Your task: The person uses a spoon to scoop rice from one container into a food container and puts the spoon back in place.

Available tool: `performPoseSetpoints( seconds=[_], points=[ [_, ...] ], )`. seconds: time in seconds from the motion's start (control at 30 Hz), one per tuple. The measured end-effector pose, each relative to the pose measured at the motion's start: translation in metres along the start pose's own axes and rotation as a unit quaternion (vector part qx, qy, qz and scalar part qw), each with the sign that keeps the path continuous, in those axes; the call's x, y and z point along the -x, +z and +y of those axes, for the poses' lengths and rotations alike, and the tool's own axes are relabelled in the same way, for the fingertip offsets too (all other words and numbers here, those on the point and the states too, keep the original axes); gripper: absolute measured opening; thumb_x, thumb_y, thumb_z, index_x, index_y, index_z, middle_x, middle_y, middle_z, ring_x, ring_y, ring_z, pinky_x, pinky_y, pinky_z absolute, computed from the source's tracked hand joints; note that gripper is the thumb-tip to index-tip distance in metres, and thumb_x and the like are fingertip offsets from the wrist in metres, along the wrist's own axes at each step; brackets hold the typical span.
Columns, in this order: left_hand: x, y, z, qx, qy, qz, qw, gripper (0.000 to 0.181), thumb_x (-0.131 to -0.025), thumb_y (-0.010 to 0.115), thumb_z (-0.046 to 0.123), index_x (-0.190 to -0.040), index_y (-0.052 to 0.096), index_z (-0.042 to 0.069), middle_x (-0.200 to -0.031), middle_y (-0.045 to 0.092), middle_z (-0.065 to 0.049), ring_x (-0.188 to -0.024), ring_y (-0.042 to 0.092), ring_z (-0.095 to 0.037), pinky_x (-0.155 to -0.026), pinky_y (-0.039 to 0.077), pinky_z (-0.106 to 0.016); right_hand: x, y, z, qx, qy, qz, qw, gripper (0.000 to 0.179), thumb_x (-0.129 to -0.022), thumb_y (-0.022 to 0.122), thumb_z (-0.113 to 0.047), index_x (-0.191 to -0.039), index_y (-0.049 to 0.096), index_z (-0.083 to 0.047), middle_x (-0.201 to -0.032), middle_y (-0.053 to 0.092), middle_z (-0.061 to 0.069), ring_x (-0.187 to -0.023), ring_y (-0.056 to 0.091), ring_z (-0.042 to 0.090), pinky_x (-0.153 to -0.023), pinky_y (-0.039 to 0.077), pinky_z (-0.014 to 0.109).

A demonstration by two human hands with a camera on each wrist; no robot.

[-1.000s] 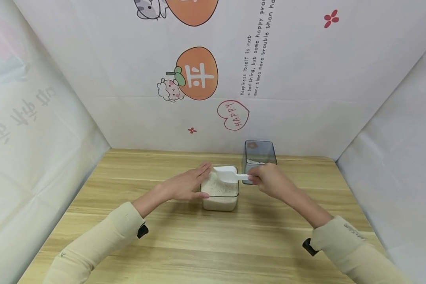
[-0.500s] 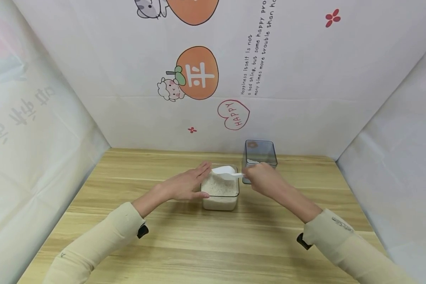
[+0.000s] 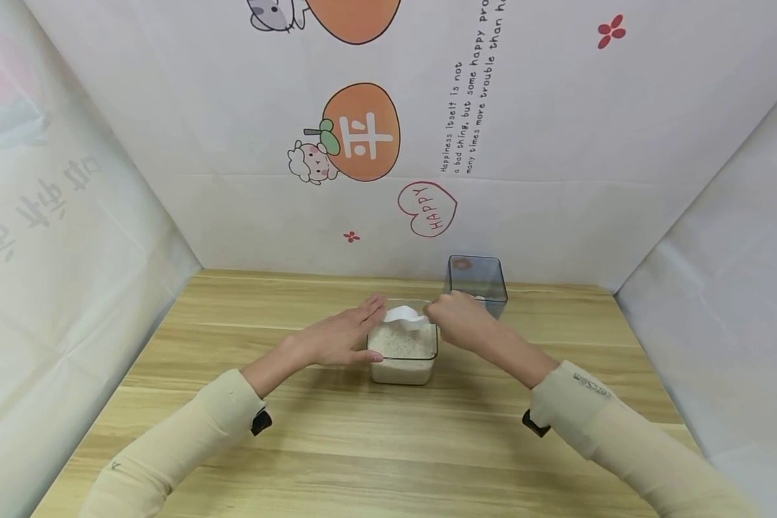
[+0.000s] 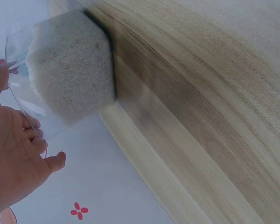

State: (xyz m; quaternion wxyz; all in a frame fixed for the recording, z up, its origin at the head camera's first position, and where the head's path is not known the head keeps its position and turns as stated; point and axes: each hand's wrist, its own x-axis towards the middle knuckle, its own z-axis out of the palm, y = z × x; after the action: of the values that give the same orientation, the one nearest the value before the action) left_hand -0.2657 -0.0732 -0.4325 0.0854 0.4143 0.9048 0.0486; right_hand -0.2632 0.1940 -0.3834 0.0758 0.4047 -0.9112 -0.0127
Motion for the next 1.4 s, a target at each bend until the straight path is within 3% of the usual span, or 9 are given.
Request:
performPoseSetpoints(
  seconds=[0.1, 0.27, 0.33, 0.4, 0.53, 0.63, 0.73, 0.97, 1.4],
  points=[
    [-0.001, 0.000, 0.000, -0.001, -0.001, 0.000, 1.0000, 0.096, -0.098, 0.038, 0.067, -0.160, 0.003, 0.002, -0.169, -0.001, -0.015, -0.157, 0.001, -0.030, -0.124, 0.025, -0.049, -0.006, 0.000, 0.004, -0.051, -0.014, -0.002, 0.9986, 0.016, -0.086, 0.071, 0.003, -0.073, 0.070, -0.006, -0.061, 0.062, -0.002, -0.052, 0.055, 0.009, -0.051, 0.047, 0.027],
    [-0.002, -0.001, 0.001, -0.005, -0.006, -0.001, 1.0000, 0.097, -0.098, 0.037, 0.068, -0.159, 0.002, 0.002, -0.168, -0.003, -0.014, -0.157, 0.001, -0.030, -0.125, 0.022, -0.047, -0.010, -0.002, 0.009, -0.147, -0.052, -0.013, 0.9877, 0.047, -0.088, 0.063, 0.009, -0.056, 0.041, -0.017, -0.056, 0.026, -0.010, -0.053, 0.022, 0.002, -0.052, 0.026, 0.019],
    [-0.003, -0.002, 0.001, -0.004, -0.008, -0.003, 1.0000, 0.098, -0.098, 0.037, 0.069, -0.159, 0.002, 0.002, -0.168, -0.004, -0.013, -0.157, 0.001, -0.030, -0.125, 0.022, -0.046, -0.010, -0.003, 0.011, -0.185, -0.051, -0.035, 0.9809, 0.049, -0.089, 0.061, 0.009, -0.055, 0.039, -0.019, -0.054, 0.029, -0.013, -0.050, 0.026, -0.004, -0.051, 0.029, 0.016],
    [-0.003, -0.002, 0.002, 0.000, -0.009, -0.005, 0.9999, 0.098, -0.097, 0.038, 0.069, -0.159, 0.001, 0.002, -0.168, -0.005, -0.013, -0.157, 0.000, -0.029, -0.125, 0.022, -0.047, -0.009, -0.003, 0.011, -0.231, -0.035, -0.063, 0.9704, 0.046, -0.091, 0.059, 0.008, -0.054, 0.048, -0.017, -0.051, 0.043, -0.014, -0.047, 0.040, -0.007, -0.050, 0.040, 0.014],
    [-0.002, -0.003, 0.002, 0.006, -0.009, -0.006, 0.9999, 0.099, -0.097, 0.039, 0.069, -0.160, 0.003, 0.002, -0.168, -0.004, -0.013, -0.157, 0.000, -0.029, -0.124, 0.022, -0.048, -0.005, -0.002, 0.012, -0.349, 0.050, -0.121, 0.9279, 0.027, -0.094, 0.059, 0.006, -0.072, 0.073, 0.001, -0.068, 0.072, 0.008, -0.056, 0.069, 0.006, -0.056, 0.059, 0.024],
    [-0.002, -0.003, 0.002, 0.004, -0.011, -0.005, 0.9999, 0.099, -0.097, 0.040, 0.068, -0.160, 0.005, 0.001, -0.169, -0.004, -0.013, -0.157, 0.001, -0.029, -0.124, 0.023, -0.048, -0.003, -0.001, 0.010, -0.432, 0.112, -0.142, 0.8839, 0.018, -0.095, 0.058, 0.005, -0.091, 0.074, 0.012, -0.083, 0.075, 0.021, -0.064, 0.074, 0.018, -0.063, 0.062, 0.030],
    [-0.002, -0.004, 0.002, 0.003, -0.014, -0.006, 0.9999, 0.099, -0.096, 0.040, 0.069, -0.160, 0.004, 0.002, -0.169, -0.003, -0.012, -0.157, 0.000, -0.028, -0.125, 0.021, -0.047, -0.002, 0.002, 0.008, -0.484, 0.159, -0.151, 0.8474, 0.019, -0.096, 0.056, 0.004, -0.097, 0.072, 0.015, -0.082, 0.075, 0.020, -0.068, 0.075, 0.019, -0.069, 0.062, 0.032],
    [-0.003, -0.002, 0.001, 0.005, -0.009, -0.008, 0.9999, 0.099, -0.096, 0.037, 0.070, -0.160, 0.001, 0.003, -0.169, -0.005, -0.011, -0.157, -0.002, -0.027, -0.126, 0.020, -0.046, 0.009, 0.009, 0.013, -0.537, 0.226, -0.163, 0.7960, 0.024, -0.099, 0.054, 0.001, -0.106, 0.070, 0.017, -0.080, 0.074, 0.008, -0.070, 0.071, 0.008, -0.073, 0.062, 0.027],
    [-0.001, -0.001, 0.000, 0.009, -0.002, 0.002, 1.0000, 0.100, -0.096, 0.038, 0.070, -0.159, 0.002, 0.001, -0.169, -0.005, -0.013, -0.157, 0.000, -0.029, -0.124, 0.023, -0.050, 0.034, 0.016, 0.025, -0.637, 0.268, -0.147, 0.7075, 0.030, -0.101, 0.049, 0.000, -0.115, 0.059, 0.024, -0.081, 0.074, 0.006, -0.075, 0.072, 0.007, -0.069, 0.059, 0.017]
  ],
)
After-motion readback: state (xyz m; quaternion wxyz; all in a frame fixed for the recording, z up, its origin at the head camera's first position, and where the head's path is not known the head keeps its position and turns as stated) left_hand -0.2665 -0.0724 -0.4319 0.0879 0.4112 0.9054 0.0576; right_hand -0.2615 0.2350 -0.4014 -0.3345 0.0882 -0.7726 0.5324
